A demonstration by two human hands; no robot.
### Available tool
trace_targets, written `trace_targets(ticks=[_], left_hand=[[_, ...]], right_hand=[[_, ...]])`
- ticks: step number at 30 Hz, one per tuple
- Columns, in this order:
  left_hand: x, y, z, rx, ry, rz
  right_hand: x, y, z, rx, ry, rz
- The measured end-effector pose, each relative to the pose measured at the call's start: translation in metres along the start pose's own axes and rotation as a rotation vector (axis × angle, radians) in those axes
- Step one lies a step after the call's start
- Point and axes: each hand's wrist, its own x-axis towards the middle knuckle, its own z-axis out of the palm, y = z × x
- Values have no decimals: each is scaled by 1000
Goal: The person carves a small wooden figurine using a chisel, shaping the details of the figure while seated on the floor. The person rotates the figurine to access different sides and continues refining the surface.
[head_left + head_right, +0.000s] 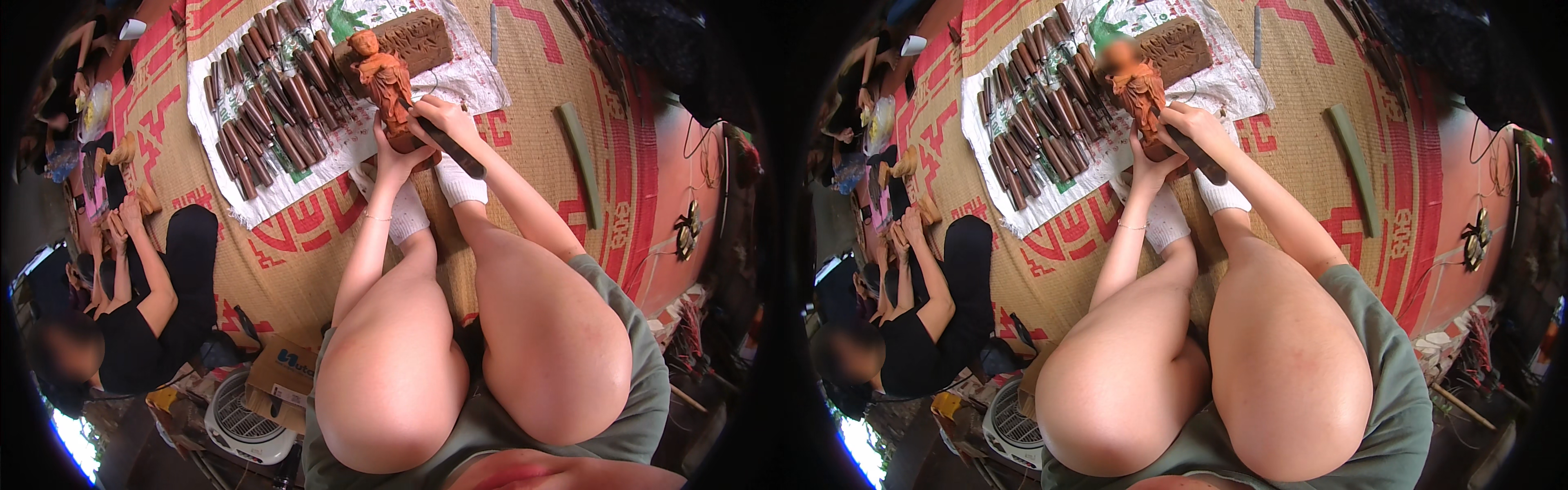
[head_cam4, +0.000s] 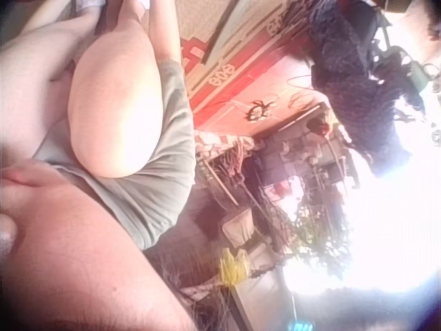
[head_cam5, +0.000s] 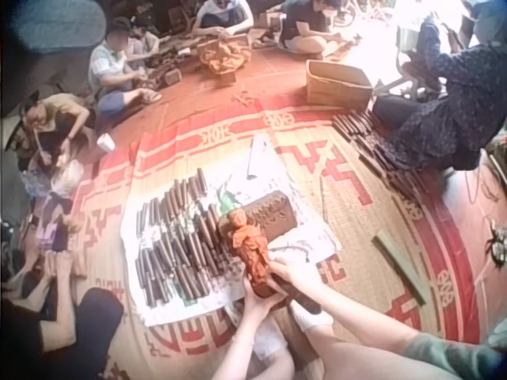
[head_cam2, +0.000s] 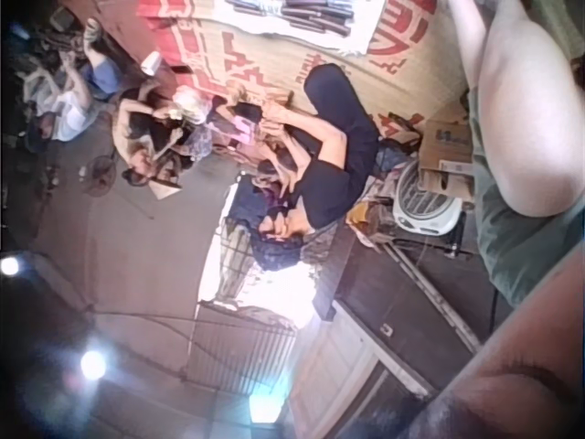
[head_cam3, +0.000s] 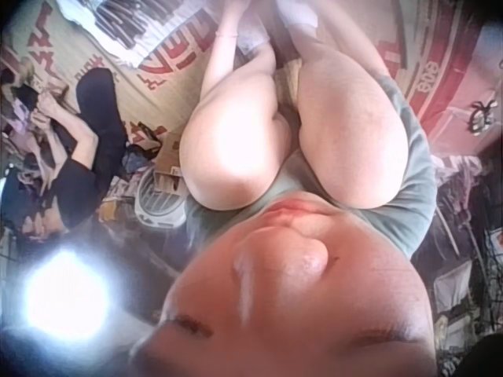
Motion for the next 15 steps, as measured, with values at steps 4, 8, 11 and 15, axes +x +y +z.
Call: trace_targets(ticks=[4,8,11,15], left_hand=[[-1,-2,-2,-67,13,-31],[0,1,0,25,10,-12],[0,-3,-3,40,8,6],[1,-4,0,-90,-22,-33]], right_hand=[[-14,-4,-5,66,-97,21],[-4,1,-4,163,-19,18],[7,-2,-3,83,-15,-12],[-9,7,-8,58,-99,-6]])
